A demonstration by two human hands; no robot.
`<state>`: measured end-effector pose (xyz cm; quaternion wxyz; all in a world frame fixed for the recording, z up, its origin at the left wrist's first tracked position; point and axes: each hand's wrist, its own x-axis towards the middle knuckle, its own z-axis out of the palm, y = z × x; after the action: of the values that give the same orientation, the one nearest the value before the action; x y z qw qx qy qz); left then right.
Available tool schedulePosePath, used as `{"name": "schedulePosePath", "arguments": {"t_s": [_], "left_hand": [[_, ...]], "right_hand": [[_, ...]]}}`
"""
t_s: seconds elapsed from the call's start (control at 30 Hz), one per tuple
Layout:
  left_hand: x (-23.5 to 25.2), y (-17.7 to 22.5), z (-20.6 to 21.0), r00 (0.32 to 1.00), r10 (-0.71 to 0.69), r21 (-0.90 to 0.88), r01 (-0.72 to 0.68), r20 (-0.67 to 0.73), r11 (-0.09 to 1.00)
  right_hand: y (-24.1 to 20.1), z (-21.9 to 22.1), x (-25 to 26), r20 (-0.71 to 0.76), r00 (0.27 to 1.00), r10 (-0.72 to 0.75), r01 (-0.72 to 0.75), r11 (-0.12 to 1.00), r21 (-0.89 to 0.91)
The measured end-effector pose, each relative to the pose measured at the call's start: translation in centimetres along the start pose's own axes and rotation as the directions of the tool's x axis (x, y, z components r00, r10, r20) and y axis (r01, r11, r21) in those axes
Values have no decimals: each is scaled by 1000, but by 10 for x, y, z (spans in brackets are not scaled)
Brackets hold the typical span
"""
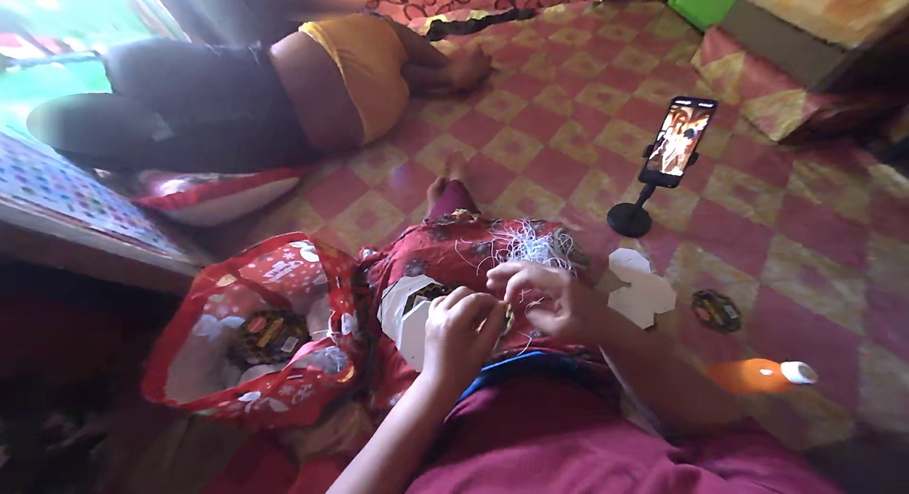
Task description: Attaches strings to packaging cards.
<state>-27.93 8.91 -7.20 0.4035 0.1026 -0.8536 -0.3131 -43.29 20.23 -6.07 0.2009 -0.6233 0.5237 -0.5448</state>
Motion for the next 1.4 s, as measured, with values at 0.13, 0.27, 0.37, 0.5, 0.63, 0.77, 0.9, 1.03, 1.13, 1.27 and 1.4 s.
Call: {"name": "schedulePosePath", "arguments": {"t_s": [0.13, 0.27, 0.37, 0.5, 0.63, 0.77, 0.9, 1.03, 1.13, 1.27, 1.4], "left_hand": [[-2, -1, 13, 986, -85, -132, 66, -144, 989], [-1, 3, 13, 952, -219, -267, 159, -212, 951], [-3, 1, 13, 933, -253, -290, 175, -255, 941], [0, 4, 6, 940, -309, -296, 256, -146, 920], [14, 17, -10, 688, -605, -552, 708, 399, 441], [8, 5, -13, 706, -413, -772, 636, 575, 13], [2, -1, -11, 913, -317, -749, 394, 256, 532], [2, -7, -10, 995, -85, -429, 54, -52, 902], [2, -5, -11, 991, 3, -322, -47, -134, 945], [1, -3, -10, 977, 48, -242, -99, -207, 965], [2, -2, -14, 980, 19, -195, -58, -196, 979]], "right_hand": [[-6, 17, 8, 60, 957, 284, -279, 846, 455], [-11, 25, 12, -21, 946, 323, -308, 919, 247], [0, 33, 9, -194, 979, 65, -84, 992, -92], [4, 35, 6, -219, 956, -193, 77, 889, -451], [5, 31, 4, -177, 963, -204, 97, 873, -478], [12, 28, 0, -142, 958, -249, 197, 932, -305], [7, 28, 3, -193, 970, -147, 152, 988, 13], [-4, 29, 9, -273, 957, 103, 0, 936, 352], [-3, 31, 10, -329, 944, -10, 98, 963, 252], [0, 39, 7, -273, 859, -433, 206, 780, -591], [-4, 36, 11, -202, 891, -406, 172, 715, -678]]}}
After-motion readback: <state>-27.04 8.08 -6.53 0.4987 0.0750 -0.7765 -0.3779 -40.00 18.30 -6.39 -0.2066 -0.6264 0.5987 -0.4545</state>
